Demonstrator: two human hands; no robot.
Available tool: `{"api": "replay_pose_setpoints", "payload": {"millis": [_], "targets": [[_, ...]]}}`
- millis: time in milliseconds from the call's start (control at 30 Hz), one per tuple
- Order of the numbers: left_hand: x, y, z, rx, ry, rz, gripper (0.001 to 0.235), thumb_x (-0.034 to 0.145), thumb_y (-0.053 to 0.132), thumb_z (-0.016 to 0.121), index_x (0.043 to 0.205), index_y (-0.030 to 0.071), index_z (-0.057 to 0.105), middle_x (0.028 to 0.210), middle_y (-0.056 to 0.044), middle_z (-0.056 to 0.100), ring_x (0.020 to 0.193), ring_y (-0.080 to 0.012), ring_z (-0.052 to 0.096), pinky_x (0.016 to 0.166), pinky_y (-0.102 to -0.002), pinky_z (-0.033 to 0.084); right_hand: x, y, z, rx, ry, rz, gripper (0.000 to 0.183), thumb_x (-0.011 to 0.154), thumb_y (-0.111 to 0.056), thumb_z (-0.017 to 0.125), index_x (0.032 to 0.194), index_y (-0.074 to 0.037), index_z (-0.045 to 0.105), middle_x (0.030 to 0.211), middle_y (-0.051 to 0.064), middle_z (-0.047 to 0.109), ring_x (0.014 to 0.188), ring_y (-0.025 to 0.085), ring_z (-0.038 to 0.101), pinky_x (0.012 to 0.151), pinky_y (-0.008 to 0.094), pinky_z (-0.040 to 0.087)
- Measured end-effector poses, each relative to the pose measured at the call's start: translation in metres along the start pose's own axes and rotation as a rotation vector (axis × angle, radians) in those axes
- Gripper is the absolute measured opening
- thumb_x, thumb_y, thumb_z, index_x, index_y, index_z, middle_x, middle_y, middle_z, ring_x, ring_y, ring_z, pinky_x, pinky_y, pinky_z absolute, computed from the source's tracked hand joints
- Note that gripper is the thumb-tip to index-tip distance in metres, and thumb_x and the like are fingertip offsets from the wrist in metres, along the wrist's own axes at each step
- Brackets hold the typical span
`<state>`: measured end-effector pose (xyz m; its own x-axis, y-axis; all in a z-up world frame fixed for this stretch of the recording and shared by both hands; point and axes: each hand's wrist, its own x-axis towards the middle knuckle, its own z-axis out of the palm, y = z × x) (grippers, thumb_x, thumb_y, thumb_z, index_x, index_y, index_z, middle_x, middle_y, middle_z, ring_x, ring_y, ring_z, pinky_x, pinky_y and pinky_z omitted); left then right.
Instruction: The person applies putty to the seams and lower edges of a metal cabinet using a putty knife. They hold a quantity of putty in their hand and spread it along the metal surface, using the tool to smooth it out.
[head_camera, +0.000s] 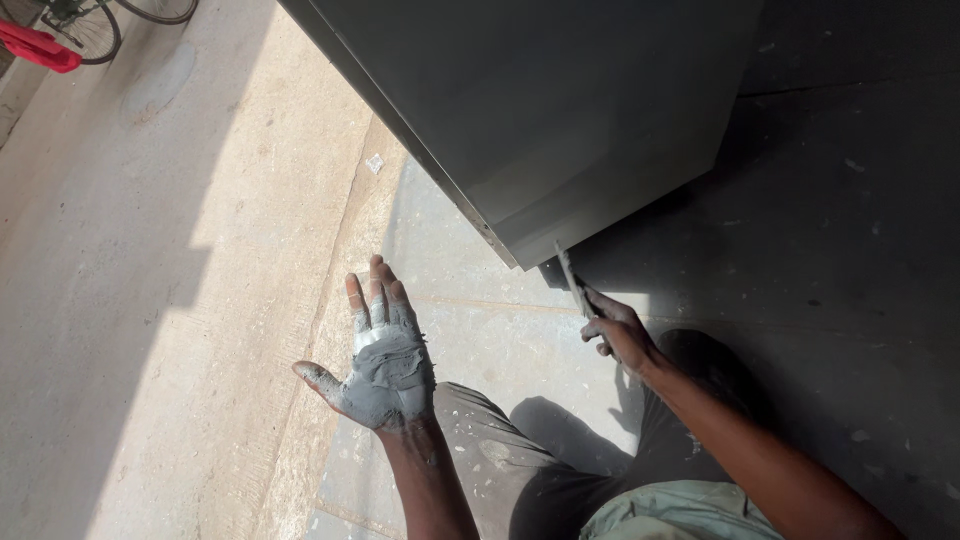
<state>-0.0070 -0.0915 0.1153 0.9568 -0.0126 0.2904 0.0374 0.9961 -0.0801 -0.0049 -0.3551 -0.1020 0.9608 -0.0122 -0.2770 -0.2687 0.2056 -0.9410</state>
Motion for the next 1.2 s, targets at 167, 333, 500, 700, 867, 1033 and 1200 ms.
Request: {"api": "replay_pose_setpoints", "payload": {"millis": [167, 333, 500, 700, 867, 1033, 1200], "targets": [[-0.024, 0.043, -0.019, 0.201, 0.2, 0.117, 0.107, 0.093, 0.076, 0.049, 0.167, 0.006, 0.015, 0.17, -0.029, 0.022, 0.154, -0.0407, 0.033, 0.127, -0.051, 0.033, 0.133, -0.06, -0.1, 0.449, 0.359, -0.114, 0.054, 0.091, -0.013, 0.05, 0.145, -0.019, 0.048, 0.118, 0.003, 0.057, 0.079, 0.011, 0.057, 0.052, 0.021, 0.036], [-0.073, 0.091, -0.048, 0.458, 0.341, 0.255, 0.108, 0.093, 0.076, 0.051, 0.166, 0.001, 0.022, 0.169, -0.031, 0.025, 0.156, -0.039, 0.033, 0.129, -0.047, 0.031, 0.201, -0.06, -0.147, 0.473, 0.436, -0.175, 0.035, 0.1, -0.02, 0.048, 0.132, -0.005, 0.051, 0.119, 0.003, 0.054, 0.085, 0.008, 0.057, 0.055, 0.019, 0.036], [-0.131, 0.117, -0.07, 0.597, 0.654, 0.355, 0.108, 0.088, 0.08, 0.044, 0.159, -0.001, 0.027, 0.164, -0.03, 0.029, 0.153, -0.0369, 0.033, 0.126, -0.046, 0.029, 0.174, -0.076, -0.099, 0.449, 0.421, -0.097, 0.036, 0.096, -0.016, 0.051, 0.131, -0.01, 0.054, 0.107, 0.004, 0.051, 0.075, 0.008, 0.048, 0.05, 0.019, 0.032], [-0.148, 0.135, -0.075, 0.621, 0.69, 0.372, 0.109, 0.087, 0.081, 0.035, 0.158, -0.001, 0.025, 0.163, -0.032, 0.028, 0.153, -0.0402, 0.029, 0.126, -0.048, 0.026, 0.098, -0.11, 0.061, 0.311, 0.287, -0.291, 0.082, 0.078, 0.002, 0.05, 0.158, -0.01, 0.046, 0.103, 0.003, 0.061, 0.067, 0.006, 0.05, 0.046, 0.018, 0.034], [-0.133, 0.12, -0.052, 0.666, 0.651, 0.379, 0.109, 0.088, 0.079, 0.038, 0.159, -0.001, 0.02, 0.164, -0.034, 0.024, 0.153, -0.0425, 0.028, 0.126, -0.05, 0.024, 0.078, -0.102, 0.17, 0.181, 0.11, -0.261, 0.075, 0.082, -0.007, 0.056, 0.155, 0.0, 0.038, 0.12, 0.005, 0.06, 0.073, 0.012, 0.063, 0.049, 0.023, 0.046], [-0.114, 0.114, -0.049, 0.8, 0.473, 0.25, 0.103, 0.094, 0.071, 0.039, 0.161, -0.004, 0.015, 0.166, -0.034, 0.018, 0.152, -0.0415, 0.028, 0.122, -0.051, 0.028, 0.022, -0.099, 0.188, -0.003, -0.482, -0.046, 0.075, 0.081, -0.01, 0.062, 0.151, 0.006, 0.04, 0.104, 0.024, 0.069, 0.085, 0.018, 0.07, 0.056, 0.027, 0.051], [-0.1, 0.118, -0.076, 1.385, 0.427, -0.377, 0.104, 0.092, 0.075, 0.033, 0.161, -0.001, 0.018, 0.166, -0.03, 0.021, 0.152, -0.0365, 0.028, 0.122, -0.049, 0.026, -0.06, -0.102, 0.133, -0.006, -0.877, 0.067, 0.078, 0.077, -0.008, 0.061, 0.154, 0.001, 0.046, 0.108, 0.018, 0.073, 0.089, 0.018, 0.07, 0.066, 0.028, 0.059]]}}
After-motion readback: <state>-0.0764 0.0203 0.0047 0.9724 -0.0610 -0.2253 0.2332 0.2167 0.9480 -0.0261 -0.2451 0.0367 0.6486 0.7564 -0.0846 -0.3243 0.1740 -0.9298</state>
